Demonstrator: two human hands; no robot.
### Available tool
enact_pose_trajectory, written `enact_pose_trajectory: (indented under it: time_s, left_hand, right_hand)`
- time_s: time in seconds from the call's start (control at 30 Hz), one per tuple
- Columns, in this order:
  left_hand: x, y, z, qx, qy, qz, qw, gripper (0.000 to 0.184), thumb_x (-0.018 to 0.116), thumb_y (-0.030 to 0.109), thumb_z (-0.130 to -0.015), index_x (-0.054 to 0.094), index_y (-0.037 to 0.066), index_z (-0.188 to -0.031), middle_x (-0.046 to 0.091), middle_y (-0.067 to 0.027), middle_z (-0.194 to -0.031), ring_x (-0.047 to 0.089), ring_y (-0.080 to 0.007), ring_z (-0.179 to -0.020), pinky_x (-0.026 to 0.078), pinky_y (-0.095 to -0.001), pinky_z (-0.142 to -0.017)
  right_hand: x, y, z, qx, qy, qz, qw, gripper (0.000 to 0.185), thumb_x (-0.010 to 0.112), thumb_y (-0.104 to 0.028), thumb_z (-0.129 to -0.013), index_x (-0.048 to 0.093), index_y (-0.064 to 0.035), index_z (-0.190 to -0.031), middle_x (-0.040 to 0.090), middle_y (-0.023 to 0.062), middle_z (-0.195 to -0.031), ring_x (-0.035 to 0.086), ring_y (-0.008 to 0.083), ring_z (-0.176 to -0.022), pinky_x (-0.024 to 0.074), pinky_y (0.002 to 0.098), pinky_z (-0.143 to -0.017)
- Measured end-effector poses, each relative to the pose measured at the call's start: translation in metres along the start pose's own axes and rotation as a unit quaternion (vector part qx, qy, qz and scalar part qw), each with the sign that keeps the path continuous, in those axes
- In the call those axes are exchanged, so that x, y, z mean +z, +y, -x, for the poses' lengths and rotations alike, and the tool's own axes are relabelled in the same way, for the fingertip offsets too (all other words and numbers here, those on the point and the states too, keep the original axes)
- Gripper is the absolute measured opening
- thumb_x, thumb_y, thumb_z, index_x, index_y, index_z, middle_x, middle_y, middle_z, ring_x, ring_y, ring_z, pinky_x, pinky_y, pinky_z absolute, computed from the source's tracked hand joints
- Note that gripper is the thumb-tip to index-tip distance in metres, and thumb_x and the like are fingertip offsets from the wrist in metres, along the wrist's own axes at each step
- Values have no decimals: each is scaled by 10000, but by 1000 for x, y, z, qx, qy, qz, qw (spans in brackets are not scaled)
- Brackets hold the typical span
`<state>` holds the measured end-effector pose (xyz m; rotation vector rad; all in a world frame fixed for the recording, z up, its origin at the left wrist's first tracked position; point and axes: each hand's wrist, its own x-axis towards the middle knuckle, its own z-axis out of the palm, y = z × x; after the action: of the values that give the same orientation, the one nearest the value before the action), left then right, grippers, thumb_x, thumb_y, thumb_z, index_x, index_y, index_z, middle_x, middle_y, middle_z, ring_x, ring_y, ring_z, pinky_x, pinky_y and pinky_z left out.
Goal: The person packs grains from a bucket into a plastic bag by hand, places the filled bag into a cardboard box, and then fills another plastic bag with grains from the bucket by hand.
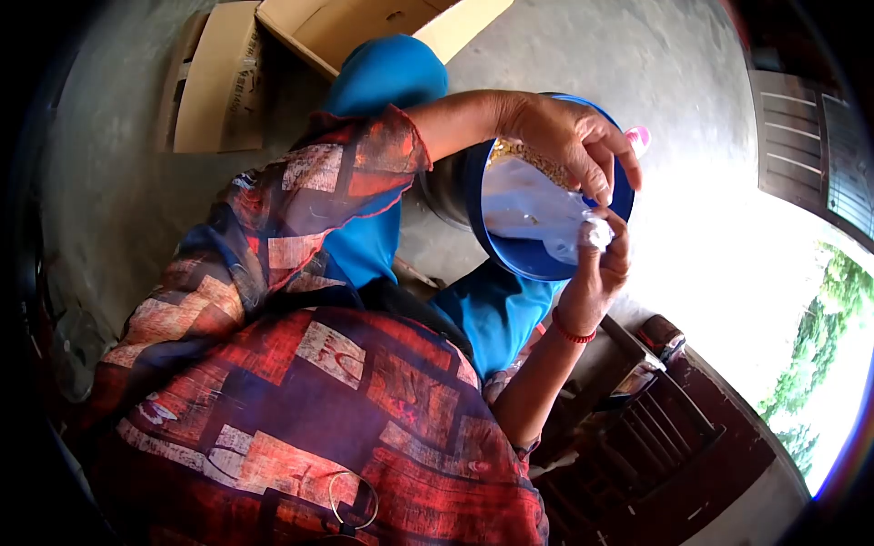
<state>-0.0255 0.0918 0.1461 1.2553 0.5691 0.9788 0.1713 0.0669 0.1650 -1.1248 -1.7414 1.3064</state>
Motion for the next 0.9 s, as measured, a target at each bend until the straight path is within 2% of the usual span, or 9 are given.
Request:
enact_pose_trajectory:
  time_s: [0.13, 0.2, 0.33, 0.4, 0.53, 0.63, 0.73, 0.77, 0.9]
  left_hand:
    - [-2, -7, 0, 0, 11, -57, 998, 565, 695, 264, -687, 477, 61, -1168, 594, -128, -979, 564, -191, -933, 437, -308, -830]
    - [-2, -13, 0, -34, 20, -151, 988, 650, 731, 317, -642, 463, 97, -1192, 560, -148, -1049, 527, -227, -1022, 400, -341, -901]
    - [-3, -21, 0, -94, -9, -194, 976, 818, 772, 425, -543, 427, 147, -1230, 482, -168, -1167, 491, -263, -1072, 346, -369, -956]
    - [-4, -23, 0, -113, -18, -228, 967, 842, 773, 428, -532, 410, 158, -1243, 457, -168, -1195, 458, -275, -1107, 338, -370, -959]
    - [-4, -25, -2, -157, -51, -324, 931, 830, 748, 400, -544, 395, 154, -1254, 449, -167, -1207, 438, -290, -1121, 350, -361, -939]
    - [-6, -30, -3, -178, -71, -357, 914, 841, 731, 378, -527, 395, 115, -1252, 450, -171, -1202, 460, -288, -1093, 363, -345, -918]
    - [-8, -36, -4, -181, -61, -369, 910, 823, 730, 342, -526, 404, 90, -1239, 460, -181, -1187, 470, -289, -1077, 370, -346, -907]
    - [-9, -38, -5, -181, -61, -368, 910, 823, 730, 342, -526, 404, 90, -1239, 460, -181, -1187, 470, -289, -1077, 370, -346, -907]
    - [-13, -46, -6, -163, -33, -411, 896, 769, 725, 254, -521, 429, 54, -1202, 508, -170, -1133, 493, -272, -1043, 392, -336, -877]
  right_hand:
    - [-9, -12, 4, -22, 84, 43, 995, 79, 537, -72, -798, 548, -16, -851, 519, -1, -812, 439, 75, -768, 347, 210, -732]
    - [-13, -16, 6, -43, 83, 30, 995, 55, 540, -66, -792, 536, -16, -815, 513, 9, -828, 438, 84, -779, 345, 214, -741]
    - [-16, -16, 11, -42, 113, -1, 993, 34, 503, -30, -783, 521, -26, -754, 512, 14, -779, 445, 83, -749, 348, 213, -725]
    - [-20, -14, 11, -39, 128, -31, 991, 41, 495, -24, -781, 518, -27, -748, 514, 16, -761, 448, 81, -734, 350, 214, -720]
    - [-26, -19, 7, -66, 82, -61, 993, 51, 480, -16, -784, 530, -11, -776, 530, 29, -754, 476, 91, -711, 373, 217, -705]
    - [-24, -29, -1, -91, 164, -143, 972, 103, 446, 12, -775, 536, 17, -824, 537, 57, -762, 515, 125, -721, 420, 255, -692]
    - [-45, -35, -10, -152, 56, -179, 970, 108, 449, 11, -801, 530, 65, -847, 549, 138, -924, 548, 186, -778, 454, 294, -723]
    - [-42, -28, -7, -236, 159, -57, 957, 130, 424, 1, -832, 518, 91, -846, 486, 170, -1077, 559, 242, -831, 481, 349, -751]
    - [-49, -29, -4, -255, 158, 30, 954, 170, 396, -19, -857, 504, 110, -837, 402, 178, -1186, 550, 286, -891, 491, 410, -781]
